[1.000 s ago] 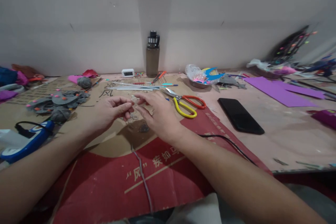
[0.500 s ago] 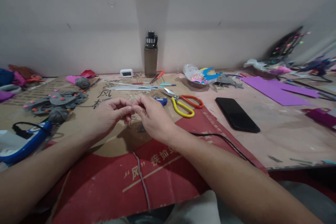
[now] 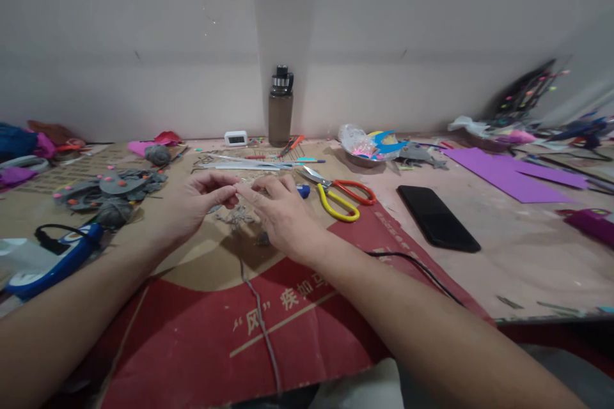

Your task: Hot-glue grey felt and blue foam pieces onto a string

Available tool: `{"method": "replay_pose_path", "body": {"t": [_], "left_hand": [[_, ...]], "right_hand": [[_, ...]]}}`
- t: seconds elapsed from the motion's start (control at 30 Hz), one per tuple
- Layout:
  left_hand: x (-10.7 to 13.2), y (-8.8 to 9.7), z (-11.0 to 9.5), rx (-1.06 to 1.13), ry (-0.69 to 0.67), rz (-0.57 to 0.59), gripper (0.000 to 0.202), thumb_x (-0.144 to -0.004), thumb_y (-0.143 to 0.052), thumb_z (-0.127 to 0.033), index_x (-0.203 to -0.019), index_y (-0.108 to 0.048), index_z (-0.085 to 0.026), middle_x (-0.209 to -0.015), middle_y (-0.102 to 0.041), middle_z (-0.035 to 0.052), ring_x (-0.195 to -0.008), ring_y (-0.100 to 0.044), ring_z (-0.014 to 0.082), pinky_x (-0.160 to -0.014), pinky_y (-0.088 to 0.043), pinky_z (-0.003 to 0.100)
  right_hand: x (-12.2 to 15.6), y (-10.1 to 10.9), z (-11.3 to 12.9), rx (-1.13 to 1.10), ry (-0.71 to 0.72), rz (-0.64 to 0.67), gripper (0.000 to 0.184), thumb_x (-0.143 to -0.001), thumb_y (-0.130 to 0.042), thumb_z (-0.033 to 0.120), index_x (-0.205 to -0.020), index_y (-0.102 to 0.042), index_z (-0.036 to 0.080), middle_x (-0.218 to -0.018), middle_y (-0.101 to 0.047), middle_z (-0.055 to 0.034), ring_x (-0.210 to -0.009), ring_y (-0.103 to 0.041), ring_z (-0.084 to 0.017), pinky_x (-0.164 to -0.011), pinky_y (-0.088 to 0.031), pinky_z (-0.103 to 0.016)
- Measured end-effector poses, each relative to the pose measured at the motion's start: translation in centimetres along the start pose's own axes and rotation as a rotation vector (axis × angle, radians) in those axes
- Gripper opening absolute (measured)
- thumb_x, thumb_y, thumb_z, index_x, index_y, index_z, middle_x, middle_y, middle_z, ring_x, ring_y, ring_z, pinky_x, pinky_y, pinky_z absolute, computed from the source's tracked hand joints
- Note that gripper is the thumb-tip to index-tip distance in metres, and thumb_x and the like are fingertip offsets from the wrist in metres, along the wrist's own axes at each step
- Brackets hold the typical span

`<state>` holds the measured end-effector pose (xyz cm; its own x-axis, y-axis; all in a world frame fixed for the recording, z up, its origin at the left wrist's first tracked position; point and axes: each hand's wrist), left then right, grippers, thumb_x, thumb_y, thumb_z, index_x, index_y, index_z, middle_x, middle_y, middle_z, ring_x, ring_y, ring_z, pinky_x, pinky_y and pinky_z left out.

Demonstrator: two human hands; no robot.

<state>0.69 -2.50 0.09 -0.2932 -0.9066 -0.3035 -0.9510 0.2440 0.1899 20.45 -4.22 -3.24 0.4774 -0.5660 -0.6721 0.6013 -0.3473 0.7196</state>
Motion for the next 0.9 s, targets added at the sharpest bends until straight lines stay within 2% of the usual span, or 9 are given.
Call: {"method": "replay_pose_path", "body": {"t": [0.07, 0.13, 0.2, 0.33, 0.43, 0.6, 0.7, 0.9], "left_hand": [[-0.1, 0.7, -0.5, -0.249, -0.116, 0.039, 0.015, -0.078, -0.068, -0.029, -0.088, -0.07, -0.018, -0.081, -0.068, 0.0031, -0.073, -0.06, 0.0135, -0.071, -0.047, 0.026], [-0.2, 1.3, -0.8, -0.402, -0.187, 0.101, 0.012, -0.079, -0.066, -0.027, -0.087, -0.071, -0.019, -0.085, -0.069, 0.004, -0.079, -0.061, 0.015, -0.075, -0.047, 0.027], [-0.2, 1.7, -1.1, -0.445, -0.202, 0.167, 0.011, -0.079, -0.065, -0.027, -0.085, -0.07, -0.019, -0.085, -0.069, 0.0041, -0.079, -0.061, 0.0155, -0.075, -0.047, 0.027], [-0.2, 2.2, -1.0, -0.347, -0.158, 0.23, 0.007, -0.079, -0.063, -0.024, -0.08, -0.067, -0.018, -0.081, -0.067, 0.0041, -0.072, -0.063, 0.0148, -0.07, -0.05, 0.027], [0.0, 2.1, -0.9, -0.268, -0.164, 0.2, 0.006, -0.079, -0.064, -0.023, -0.077, -0.064, -0.017, -0.076, -0.067, 0.0036, -0.069, -0.064, 0.0144, -0.069, -0.051, 0.027], [0.1, 1.4, -1.0, -0.162, -0.166, 0.05, 0.014, -0.078, -0.068, -0.028, -0.084, -0.061, -0.017, -0.073, -0.067, 0.0022, -0.067, -0.065, 0.0139, -0.069, -0.052, 0.027], [0.1, 1.2, -1.0, -0.184, -0.148, 0.053, 0.018, -0.078, -0.068, -0.029, -0.088, -0.063, -0.016, -0.072, -0.067, 0.0024, -0.067, -0.065, 0.014, -0.068, -0.052, 0.027], [0.3, 1.2, -1.0, -0.213, -0.165, 0.013, 0.015, -0.078, -0.068, -0.032, -0.081, -0.066, -0.017, -0.069, -0.067, 0.0023, -0.065, -0.065, 0.0142, -0.067, -0.052, 0.027]], "right_hand": [[0.1, 0.0, -0.1, 0.0, 0.029, -0.004, 0.049, -0.087, -0.048, 0.011, -0.133, -0.051, 0.028, -0.119, -0.056, -0.0089, -0.102, -0.044, -0.023, -0.089, -0.042, -0.044], [0.2, 0.0, -0.2, -0.027, 0.06, -0.011, 0.048, -0.087, -0.047, 0.011, -0.132, -0.052, 0.028, -0.12, -0.055, -0.0084, -0.104, -0.045, -0.022, -0.091, -0.042, -0.045], [0.3, 0.0, -0.3, -0.059, 0.093, -0.006, 0.048, -0.088, -0.047, 0.011, -0.131, -0.052, 0.029, -0.12, -0.055, -0.0081, -0.107, -0.045, -0.022, -0.093, -0.041, -0.045], [0.3, 0.2, -0.2, -0.087, 0.127, 0.01, 0.049, -0.089, -0.048, 0.015, -0.135, -0.049, 0.032, -0.119, -0.056, -0.0072, -0.105, -0.045, -0.022, -0.091, -0.042, -0.046], [0.3, 0.5, 0.0, -0.047, 0.122, 0.028, 0.052, -0.089, -0.048, 0.014, -0.138, -0.044, 0.032, -0.121, -0.055, -0.0061, -0.103, -0.043, -0.022, -0.092, -0.042, -0.044], [0.1, 0.9, 0.1, 0.066, 0.123, 0.03, 0.06, -0.09, -0.046, 0.012, -0.145, -0.034, 0.032, -0.125, -0.053, -0.0059, -0.106, -0.041, -0.022, -0.095, -0.04, -0.043], [0.0, 0.9, 0.1, 0.107, 0.135, 0.036, 0.063, -0.09, -0.045, 0.011, -0.146, -0.029, 0.034, -0.128, -0.051, -0.0059, -0.109, -0.041, -0.023, -0.096, -0.039, -0.044], [0.0, 0.9, 0.1, 0.109, 0.115, 0.051, 0.065, -0.089, -0.045, 0.011, -0.146, -0.027, 0.037, -0.129, -0.049, -0.0054, -0.109, -0.042, -0.023, -0.096, -0.039, -0.044]]}}
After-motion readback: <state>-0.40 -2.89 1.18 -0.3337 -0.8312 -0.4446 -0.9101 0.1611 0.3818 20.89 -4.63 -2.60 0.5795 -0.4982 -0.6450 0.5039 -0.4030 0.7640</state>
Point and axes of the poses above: each hand's wrist, its own x-axis away from the middle knuckle, its own y-axis out of the back of the hand, z = x × y
